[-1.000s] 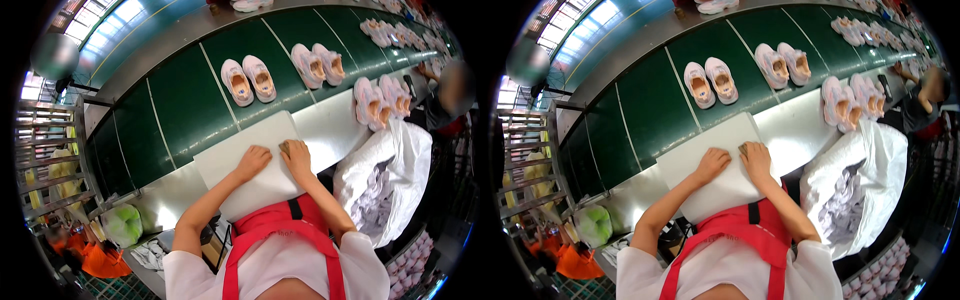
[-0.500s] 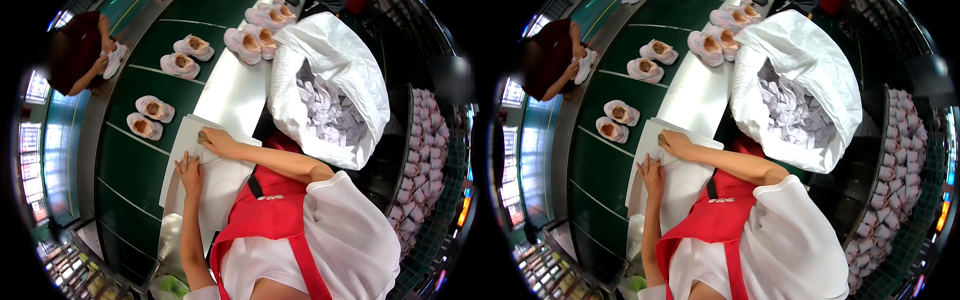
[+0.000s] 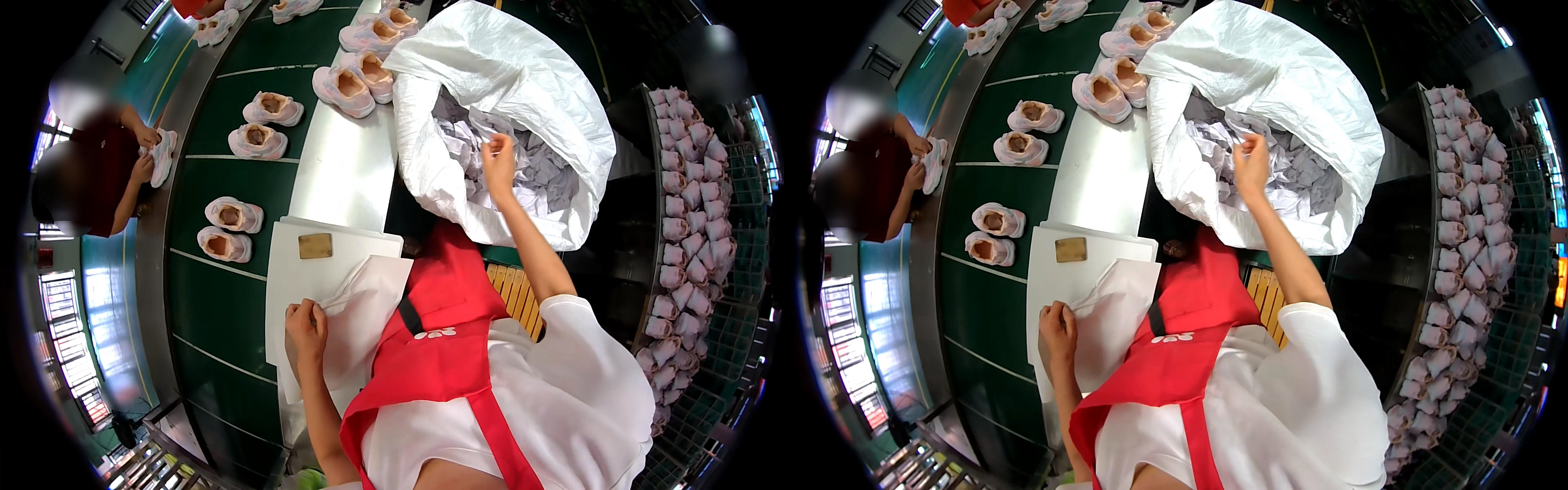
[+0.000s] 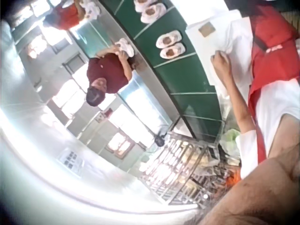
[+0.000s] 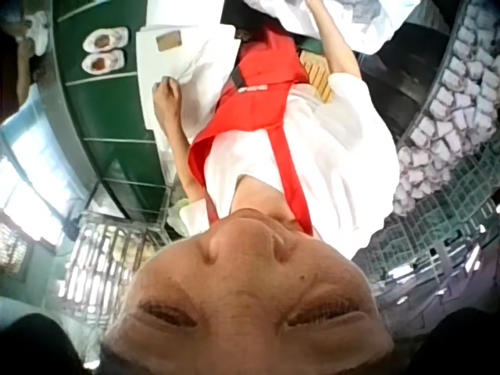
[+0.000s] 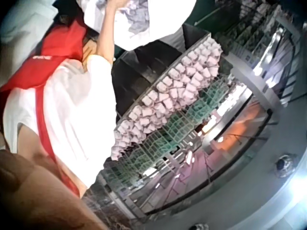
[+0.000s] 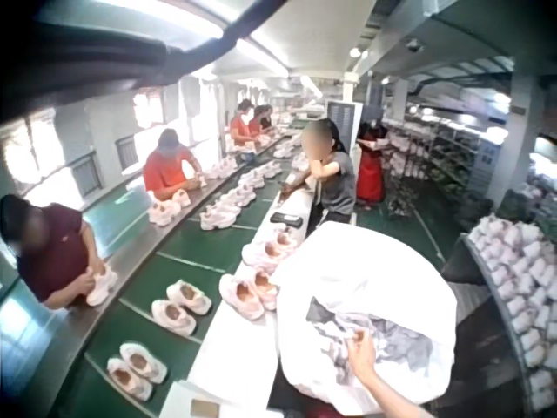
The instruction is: The person stands at a conveyor belt in a factory, repeatedly picking up white tissue paper from a large sack, crumpling it, and stuffing it into pairs of white sneakers moving along the belt. The person also occasionally wipes the shoes with a cloth and uses a small wooden block to press the paper inside.
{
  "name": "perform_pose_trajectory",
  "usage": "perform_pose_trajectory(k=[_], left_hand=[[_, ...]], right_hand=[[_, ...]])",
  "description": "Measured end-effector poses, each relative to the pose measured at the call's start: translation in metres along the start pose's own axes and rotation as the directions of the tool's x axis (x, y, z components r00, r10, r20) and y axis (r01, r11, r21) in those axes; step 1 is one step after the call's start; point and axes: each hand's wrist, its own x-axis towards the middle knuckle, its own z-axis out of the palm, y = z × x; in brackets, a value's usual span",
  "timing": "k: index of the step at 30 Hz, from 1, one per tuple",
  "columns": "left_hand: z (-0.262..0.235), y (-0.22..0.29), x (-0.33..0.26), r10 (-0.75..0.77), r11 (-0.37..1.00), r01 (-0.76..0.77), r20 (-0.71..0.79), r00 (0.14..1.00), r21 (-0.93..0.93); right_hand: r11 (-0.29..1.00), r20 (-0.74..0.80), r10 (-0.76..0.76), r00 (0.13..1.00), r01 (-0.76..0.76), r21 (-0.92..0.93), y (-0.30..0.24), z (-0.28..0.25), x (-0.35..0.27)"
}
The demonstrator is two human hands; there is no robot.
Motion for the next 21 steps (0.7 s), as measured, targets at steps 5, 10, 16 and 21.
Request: perform_pose_trajectory(k=[5, 10, 16, 21], left_hand=[[-0.009, 0.017, 0.014, 0.004, 0.999, -0.002, 0.032, 0.999, -0.036], [-0.016, 0.033, 0.023, 0.03, 0.996, -0.026, 0.052, 0.998, -0.084], [-0.037, 0.052, 0.029, 0.11, 0.956, -0.083, 0.08, 0.991, -0.281], [-0.038, 0.064, 0.038, 0.149, 0.96, -0.106, 0.149, 0.978, -0.261]], right_hand=[[0.799, 0.029, -0.086, 0.996, 0.086, -0.596, 0.059, 0.008, 0.043], [0.795, 0.204, 0.04, 0.978, 0.093, -0.599, 0.072, 0.003, 0.07], [0.995, 0.073, 0.028, 0.997, -0.02, -0.101, 0.055, -0.047, 0.093], [1.0, 0.107, -0.02, 0.994, 0.022, -0.014, 0.028, -0.066, 0.096]])
